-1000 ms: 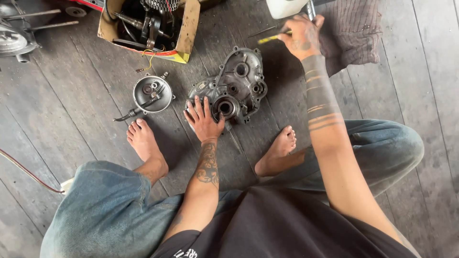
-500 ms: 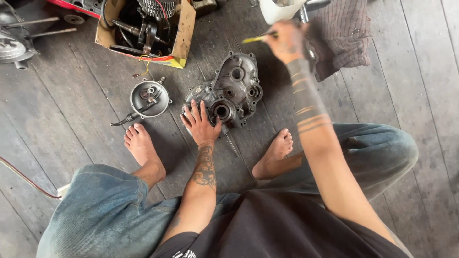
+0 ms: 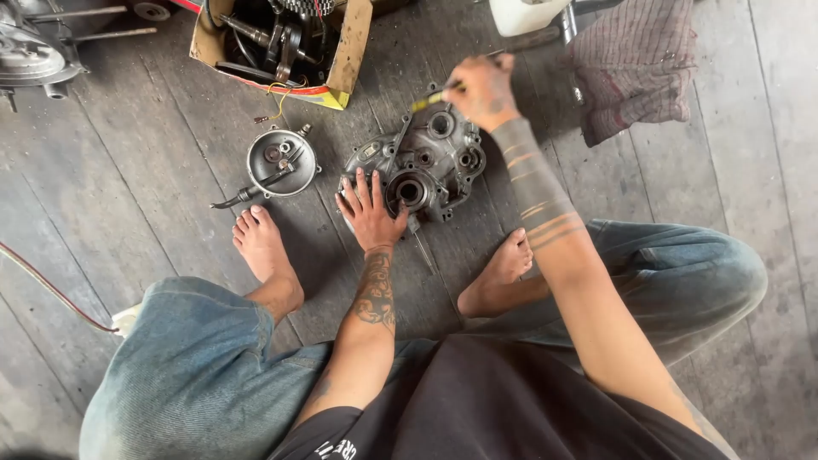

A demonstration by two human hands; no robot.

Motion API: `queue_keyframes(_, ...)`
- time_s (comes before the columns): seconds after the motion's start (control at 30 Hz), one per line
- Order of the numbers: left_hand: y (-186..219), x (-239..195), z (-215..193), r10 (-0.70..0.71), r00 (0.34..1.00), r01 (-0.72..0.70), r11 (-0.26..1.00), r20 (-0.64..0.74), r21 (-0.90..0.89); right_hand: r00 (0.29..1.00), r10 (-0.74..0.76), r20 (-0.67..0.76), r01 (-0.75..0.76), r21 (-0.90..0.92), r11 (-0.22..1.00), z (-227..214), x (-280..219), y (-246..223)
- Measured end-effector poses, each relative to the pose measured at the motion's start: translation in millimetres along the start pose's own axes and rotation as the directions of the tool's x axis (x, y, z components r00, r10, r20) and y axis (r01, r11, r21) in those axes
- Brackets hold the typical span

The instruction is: Cleaning a motorcycle engine casing using a small brush and solvent on a workshop floor.

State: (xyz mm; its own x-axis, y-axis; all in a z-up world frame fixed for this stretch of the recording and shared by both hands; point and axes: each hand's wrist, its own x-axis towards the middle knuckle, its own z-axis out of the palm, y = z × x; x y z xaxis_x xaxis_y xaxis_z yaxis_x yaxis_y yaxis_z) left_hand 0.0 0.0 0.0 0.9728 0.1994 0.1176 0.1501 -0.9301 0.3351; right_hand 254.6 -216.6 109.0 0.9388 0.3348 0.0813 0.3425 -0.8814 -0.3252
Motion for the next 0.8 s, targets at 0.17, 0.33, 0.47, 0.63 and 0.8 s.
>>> queue_keyframes(0.17, 0, -2, 2, 0.014, 1.000, -0.014, 1.000, -0.013, -0.014, 0.995, -0.016, -0.097, 0.008, -0.090, 0.996, 6, -5, 23)
queue_keyframes(0.33, 1, -4, 0, 0.007, 1.000, -0.007, 1.000, -0.001, -0.007, 0.987, -0.129, -0.096, 0.127, -0.027, 0.992, -3, -11, -9)
queue_keyframes(0.47, 0, -3, 0, 0.004, 1.000, -0.005, 1.000, -0.019, -0.021, 0.961, -0.137, 0.242, 0.149, -0.033, 0.988, 12, -19, -46)
queue_keyframes(0.63, -1, -3, -1, -0.006, 1.000, 0.006, 1.000, 0.008, -0.020, 0.995, -0.080, 0.063, 0.080, -0.010, 0.997, 31, -36, -41)
queue_keyframes(0.8, -1, -7, -2, -0.011, 1.000, 0.011, 1.000, 0.000, -0.006, 0.999, -0.013, 0.030, 0.012, 0.036, 0.999, 41, -47, -49)
